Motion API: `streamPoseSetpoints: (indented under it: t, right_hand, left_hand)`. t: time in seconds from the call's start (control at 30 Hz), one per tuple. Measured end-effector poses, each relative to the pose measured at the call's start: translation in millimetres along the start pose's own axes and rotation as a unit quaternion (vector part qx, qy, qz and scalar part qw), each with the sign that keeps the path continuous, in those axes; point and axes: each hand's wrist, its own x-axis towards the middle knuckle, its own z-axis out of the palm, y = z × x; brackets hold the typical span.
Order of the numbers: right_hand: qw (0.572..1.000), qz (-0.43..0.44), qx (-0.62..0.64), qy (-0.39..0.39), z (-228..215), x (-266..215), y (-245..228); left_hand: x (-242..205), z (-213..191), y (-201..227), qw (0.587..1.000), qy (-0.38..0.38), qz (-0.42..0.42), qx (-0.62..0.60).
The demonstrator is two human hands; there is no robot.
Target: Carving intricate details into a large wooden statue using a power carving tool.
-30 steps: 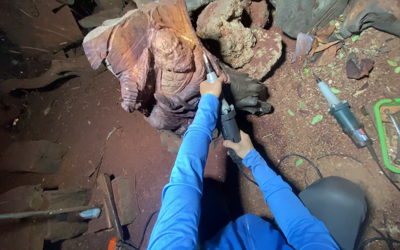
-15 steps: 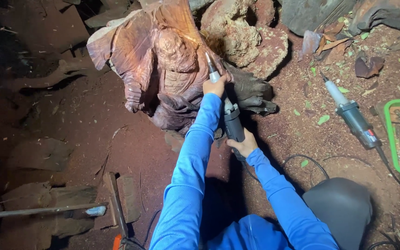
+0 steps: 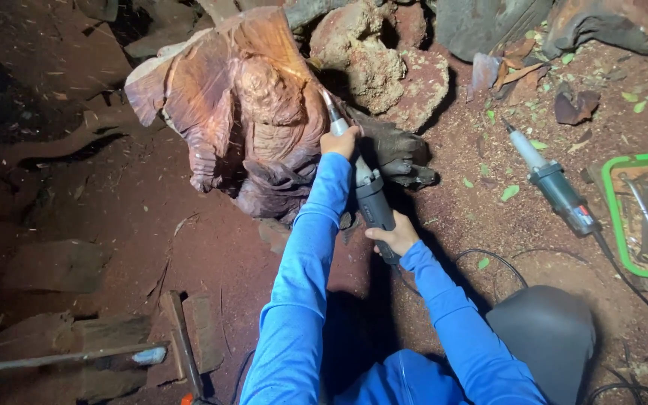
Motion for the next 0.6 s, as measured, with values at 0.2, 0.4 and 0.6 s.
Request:
streamPoseSetpoints:
  t: [0.2, 0.4, 0.6]
  right_hand:
    - [0.991, -0.037, -0.128, 0.013, -34.8, 17.9, -22.1]
    - [0.986, -0.043, -0.161, 0.01, -53.1, 44.8, -20.9]
    - [0.996, 0.004, -0.089, 0.009, -20.7, 0.5, -38.4]
  left_hand:
    - [-27.1, -6.2, 26.5, 0.993, -0.017, -0.009, -0.116]
    - [-21.9, -4.8, 31.9, 0.992, -0.015, -0.028, -0.125]
    - [2.2, 5.5, 13.8, 1.0, -0.012, -0.024, -0.013]
